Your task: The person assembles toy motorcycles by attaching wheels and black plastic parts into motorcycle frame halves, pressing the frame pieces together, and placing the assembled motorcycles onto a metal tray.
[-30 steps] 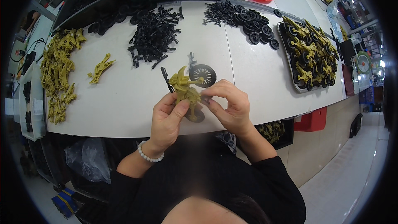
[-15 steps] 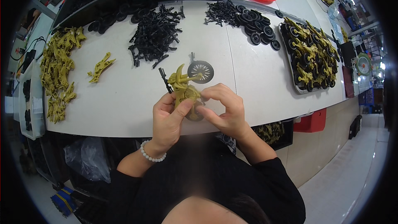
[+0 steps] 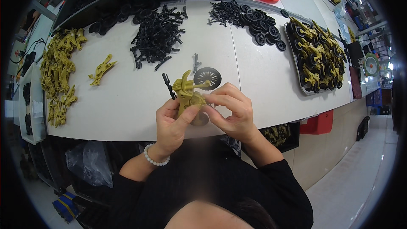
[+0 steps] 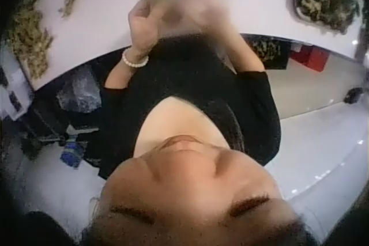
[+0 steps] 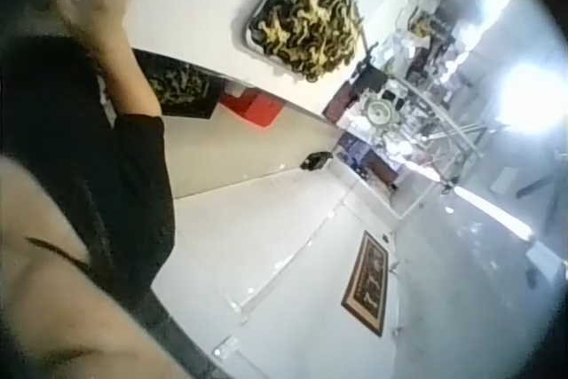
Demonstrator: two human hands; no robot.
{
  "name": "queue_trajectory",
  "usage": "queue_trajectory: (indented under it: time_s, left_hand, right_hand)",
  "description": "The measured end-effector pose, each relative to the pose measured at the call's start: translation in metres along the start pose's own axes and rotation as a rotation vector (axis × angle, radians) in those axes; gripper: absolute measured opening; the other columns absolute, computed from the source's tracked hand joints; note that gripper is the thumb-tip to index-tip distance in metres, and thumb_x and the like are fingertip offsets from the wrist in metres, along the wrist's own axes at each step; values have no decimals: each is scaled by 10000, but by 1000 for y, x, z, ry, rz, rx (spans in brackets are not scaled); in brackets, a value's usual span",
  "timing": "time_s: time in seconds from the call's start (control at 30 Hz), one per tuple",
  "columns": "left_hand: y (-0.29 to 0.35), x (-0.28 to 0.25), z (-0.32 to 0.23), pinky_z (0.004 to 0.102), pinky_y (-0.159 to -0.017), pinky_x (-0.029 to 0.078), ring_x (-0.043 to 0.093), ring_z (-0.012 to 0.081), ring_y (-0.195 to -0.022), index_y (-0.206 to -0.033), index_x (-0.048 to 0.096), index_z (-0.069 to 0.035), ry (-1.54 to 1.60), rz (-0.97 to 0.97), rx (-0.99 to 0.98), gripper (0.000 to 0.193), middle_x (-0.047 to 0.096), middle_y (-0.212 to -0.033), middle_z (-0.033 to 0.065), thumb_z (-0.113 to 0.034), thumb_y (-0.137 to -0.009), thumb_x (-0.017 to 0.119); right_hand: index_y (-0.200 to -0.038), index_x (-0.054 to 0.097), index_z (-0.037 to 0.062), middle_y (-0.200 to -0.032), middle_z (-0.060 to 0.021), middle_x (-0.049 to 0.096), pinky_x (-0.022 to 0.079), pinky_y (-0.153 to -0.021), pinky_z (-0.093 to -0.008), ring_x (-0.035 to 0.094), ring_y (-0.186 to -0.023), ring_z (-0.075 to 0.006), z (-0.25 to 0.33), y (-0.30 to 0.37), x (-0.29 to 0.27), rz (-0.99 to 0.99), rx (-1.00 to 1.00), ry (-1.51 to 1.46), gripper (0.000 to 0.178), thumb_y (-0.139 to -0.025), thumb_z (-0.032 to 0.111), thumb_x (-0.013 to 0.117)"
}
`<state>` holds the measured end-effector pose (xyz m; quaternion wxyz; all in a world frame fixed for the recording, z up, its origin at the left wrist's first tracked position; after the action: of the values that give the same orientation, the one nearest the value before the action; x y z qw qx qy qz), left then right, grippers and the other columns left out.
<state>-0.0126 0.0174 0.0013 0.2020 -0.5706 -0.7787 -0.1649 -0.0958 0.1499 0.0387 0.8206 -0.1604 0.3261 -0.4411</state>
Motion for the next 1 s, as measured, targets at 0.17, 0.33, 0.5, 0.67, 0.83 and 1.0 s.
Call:
queue_trajectory:
  time_s: [0.17,0.33,0.5,0.67,0.83,1.0]
  left_hand:
    - [-3,-5,2,212,-781,488,617,77,-886,-1111,618,42,-35,-4,26,233,673,-1012,56,-75,-910,629]
    - [-2,1,3,201,-749,483,609,68,-843,-1091,623,43,-88,-51,61,223,670,-978,41,-48,-889,649]
    - [1,2,-1,201,-731,483,605,65,-826,-1089,624,45,-284,-7,174,228,673,-953,41,-42,-881,658]
    - [-5,-1,-2,202,-733,488,612,68,-820,-1078,628,43,-225,-97,93,212,682,-926,45,-45,-886,649]
    - [-14,-4,-2,209,-741,502,631,85,-826,-1070,630,46,-51,-68,-23,196,686,-951,71,-60,-905,631]
    - [-13,1,-2,209,-728,498,623,80,-819,-1060,633,44,-118,-65,-23,199,685,-941,65,-58,-889,651]
  right_hand:
    - [-974,662,-13,-896,-98,641,474,-737,-282,590,-798,-168,-5,-1,3,115,270,-235,229,-751,4,713]
    - [-966,623,-31,-968,-86,623,442,-851,-275,574,-917,-152,-12,5,5,94,382,-355,172,-834,56,692]
    - [-964,610,-27,-886,-92,613,455,-784,-286,581,-828,-175,-15,9,15,-37,275,-436,176,-866,110,662]
    - [-978,610,-17,-942,-64,629,453,-837,-274,582,-906,-125,-26,6,20,99,619,-678,169,-893,122,651]
    - [-1099,607,-35,-1031,-56,638,454,-886,-292,578,-958,-133,-35,3,14,119,756,-857,281,-902,162,646]
    - [-1211,565,-32,-1088,-76,624,452,-911,-313,572,-1011,-148,-31,1,8,93,693,-803,469,-855,235,712]
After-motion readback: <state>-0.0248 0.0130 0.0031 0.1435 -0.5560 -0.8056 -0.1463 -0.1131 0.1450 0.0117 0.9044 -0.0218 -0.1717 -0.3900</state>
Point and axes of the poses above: each hand's wrist, its own y-axis away from the middle knuckle, its own x-axis out of the palm, z = x × y, the point moved 4 cm from there along -y, towards the middle knuckle
